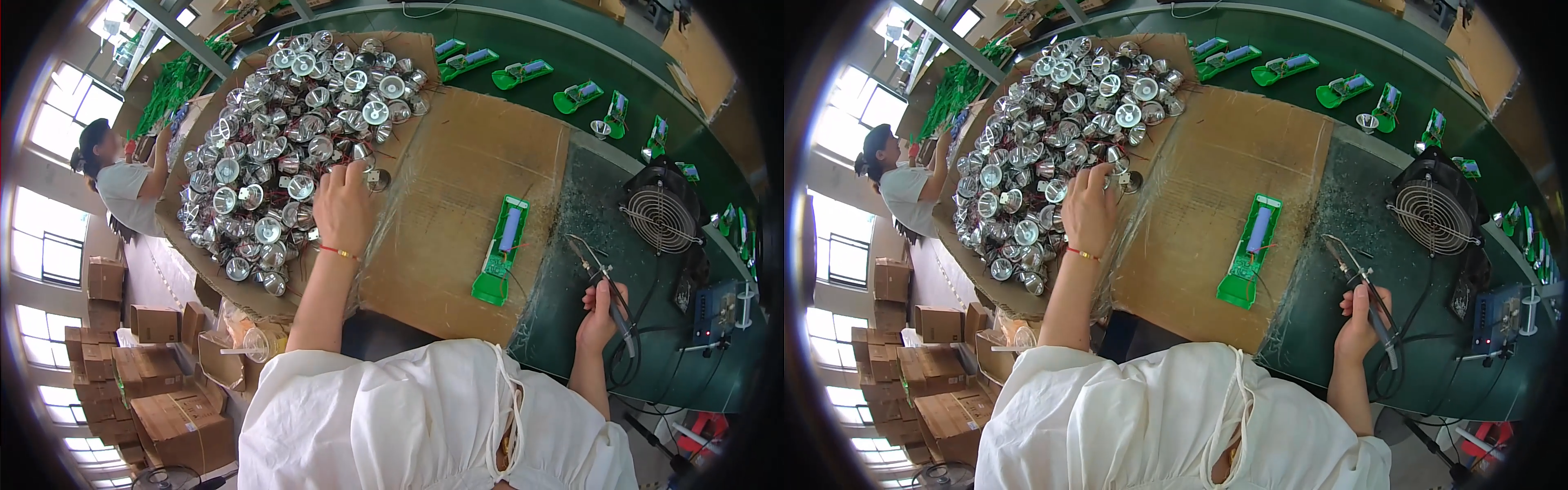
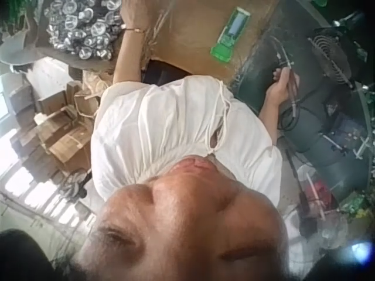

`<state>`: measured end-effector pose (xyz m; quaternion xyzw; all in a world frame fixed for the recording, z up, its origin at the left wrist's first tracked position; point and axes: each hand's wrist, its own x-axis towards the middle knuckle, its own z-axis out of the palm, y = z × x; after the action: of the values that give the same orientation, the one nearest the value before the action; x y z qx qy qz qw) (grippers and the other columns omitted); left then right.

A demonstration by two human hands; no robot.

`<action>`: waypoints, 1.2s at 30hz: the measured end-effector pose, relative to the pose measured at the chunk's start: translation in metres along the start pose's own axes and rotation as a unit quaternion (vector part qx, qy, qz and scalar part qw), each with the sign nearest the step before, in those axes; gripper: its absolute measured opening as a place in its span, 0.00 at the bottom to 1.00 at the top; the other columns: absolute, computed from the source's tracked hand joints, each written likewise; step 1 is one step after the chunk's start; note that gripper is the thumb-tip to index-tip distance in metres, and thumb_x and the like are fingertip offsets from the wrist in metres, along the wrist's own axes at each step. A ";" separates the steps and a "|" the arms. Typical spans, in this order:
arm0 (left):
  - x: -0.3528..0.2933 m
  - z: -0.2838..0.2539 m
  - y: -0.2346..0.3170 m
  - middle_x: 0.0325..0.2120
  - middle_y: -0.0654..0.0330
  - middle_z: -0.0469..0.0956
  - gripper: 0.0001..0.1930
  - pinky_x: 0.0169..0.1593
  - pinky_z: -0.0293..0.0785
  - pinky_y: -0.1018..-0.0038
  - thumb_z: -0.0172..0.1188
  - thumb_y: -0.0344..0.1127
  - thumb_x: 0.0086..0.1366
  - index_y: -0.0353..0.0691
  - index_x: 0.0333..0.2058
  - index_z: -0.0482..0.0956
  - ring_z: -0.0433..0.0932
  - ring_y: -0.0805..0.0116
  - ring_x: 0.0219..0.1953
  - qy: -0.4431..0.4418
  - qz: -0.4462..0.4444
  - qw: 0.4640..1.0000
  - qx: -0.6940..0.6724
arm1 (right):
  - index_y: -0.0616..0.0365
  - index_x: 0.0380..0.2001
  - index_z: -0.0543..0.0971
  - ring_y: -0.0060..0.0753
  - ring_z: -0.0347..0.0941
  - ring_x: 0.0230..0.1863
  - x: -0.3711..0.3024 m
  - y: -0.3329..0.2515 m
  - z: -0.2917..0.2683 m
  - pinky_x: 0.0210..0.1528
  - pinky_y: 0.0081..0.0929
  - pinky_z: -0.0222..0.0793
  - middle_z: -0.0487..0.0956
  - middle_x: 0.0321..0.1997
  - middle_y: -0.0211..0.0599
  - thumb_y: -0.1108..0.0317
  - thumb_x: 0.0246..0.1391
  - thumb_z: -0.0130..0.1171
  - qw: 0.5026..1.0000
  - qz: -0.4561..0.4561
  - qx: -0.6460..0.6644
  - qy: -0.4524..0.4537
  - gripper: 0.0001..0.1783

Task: Soldering internal components including wires and batteries into plastic housings for handheld lights.

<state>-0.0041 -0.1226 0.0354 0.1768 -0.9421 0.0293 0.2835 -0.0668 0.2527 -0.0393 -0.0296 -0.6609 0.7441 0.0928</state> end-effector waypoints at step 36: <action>-0.058 -0.020 0.082 0.17 0.59 0.77 0.07 0.25 0.70 0.79 0.57 0.32 0.58 0.34 0.31 0.79 0.75 0.77 0.19 -0.328 -0.178 0.799 -0.471 | 0.65 0.30 0.69 0.22 0.70 0.21 -0.033 -0.036 0.011 0.23 0.17 0.67 0.73 0.24 0.40 0.73 0.51 0.55 0.996 -0.023 0.056 -0.065 0.07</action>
<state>0.0228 -0.0242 0.0243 0.1848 -0.8281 -0.5293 0.0056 -0.0327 0.2406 -0.0048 0.0396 -0.6235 0.7778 0.0684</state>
